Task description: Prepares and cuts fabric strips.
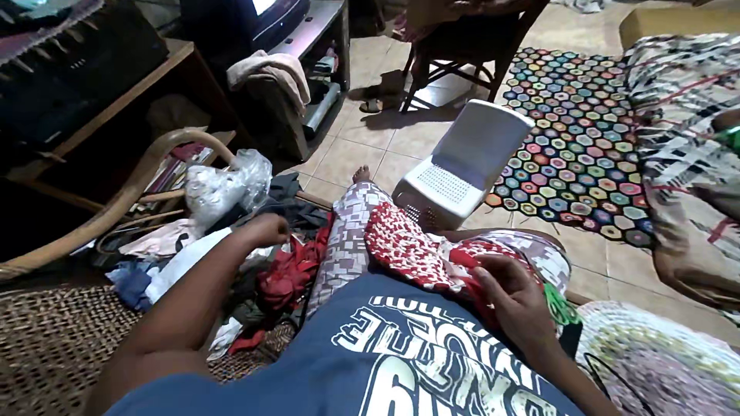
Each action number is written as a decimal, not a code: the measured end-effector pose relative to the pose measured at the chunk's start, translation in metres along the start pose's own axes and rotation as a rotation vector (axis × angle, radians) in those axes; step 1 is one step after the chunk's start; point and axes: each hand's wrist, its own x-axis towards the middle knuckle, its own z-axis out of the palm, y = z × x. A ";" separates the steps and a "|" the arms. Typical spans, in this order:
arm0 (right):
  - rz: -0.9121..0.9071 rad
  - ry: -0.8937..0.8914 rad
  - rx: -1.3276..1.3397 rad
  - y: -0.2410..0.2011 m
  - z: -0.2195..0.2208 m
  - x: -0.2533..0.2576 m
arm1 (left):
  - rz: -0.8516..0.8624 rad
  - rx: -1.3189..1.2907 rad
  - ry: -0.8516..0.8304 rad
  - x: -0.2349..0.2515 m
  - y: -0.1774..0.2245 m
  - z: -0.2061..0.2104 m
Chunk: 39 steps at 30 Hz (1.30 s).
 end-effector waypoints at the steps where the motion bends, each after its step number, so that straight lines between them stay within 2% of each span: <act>1: -0.013 0.008 0.004 0.001 0.001 0.000 | -0.063 0.093 -0.097 -0.002 -0.002 0.009; 3: -0.026 0.013 -0.008 0.000 0.002 0.000 | -0.145 0.177 -0.208 -0.004 -0.001 0.023; 9: -0.006 -0.003 0.014 0.001 0.001 -0.002 | -0.090 0.089 -0.298 0.001 0.001 0.061; 11: 0.006 0.002 0.021 0.001 0.001 -0.002 | -0.191 0.107 -0.326 -0.001 0.013 0.075; 14: 0.007 0.000 0.017 0.002 0.000 -0.003 | -0.352 0.285 -0.363 -0.007 0.041 0.099; 16: 0.007 -0.001 0.016 0.003 0.000 -0.002 | -0.407 0.322 -0.355 -0.008 0.051 0.112; 19: 0.007 0.004 0.026 0.001 -0.001 -0.002 | -0.381 0.244 -0.318 -0.004 0.042 0.106; 22: 0.009 0.015 0.046 0.000 0.000 -0.002 | -0.326 0.123 -0.305 -0.003 0.025 0.075; 26: 0.034 0.028 0.074 -0.003 0.001 -0.001 | -0.204 -0.154 -0.187 -0.011 0.009 0.019; 30: 0.031 0.059 0.090 0.000 0.001 -0.001 | 0.031 -0.680 -0.020 -0.031 0.004 -0.007; 32: 0.025 0.075 0.096 -0.001 0.000 0.000 | 0.175 -1.009 -0.022 -0.038 0.010 -0.002; 35: 0.017 0.096 0.124 -0.003 -0.002 0.002 | 0.513 -1.355 -0.191 -0.028 0.015 0.024; 36: 0.007 0.102 0.126 -0.005 -0.003 0.003 | 0.568 -1.428 -0.223 -0.023 0.023 0.036; 39: -0.060 0.116 0.076 -0.008 -0.007 0.010 | 0.512 -1.565 -0.193 -0.009 0.062 0.068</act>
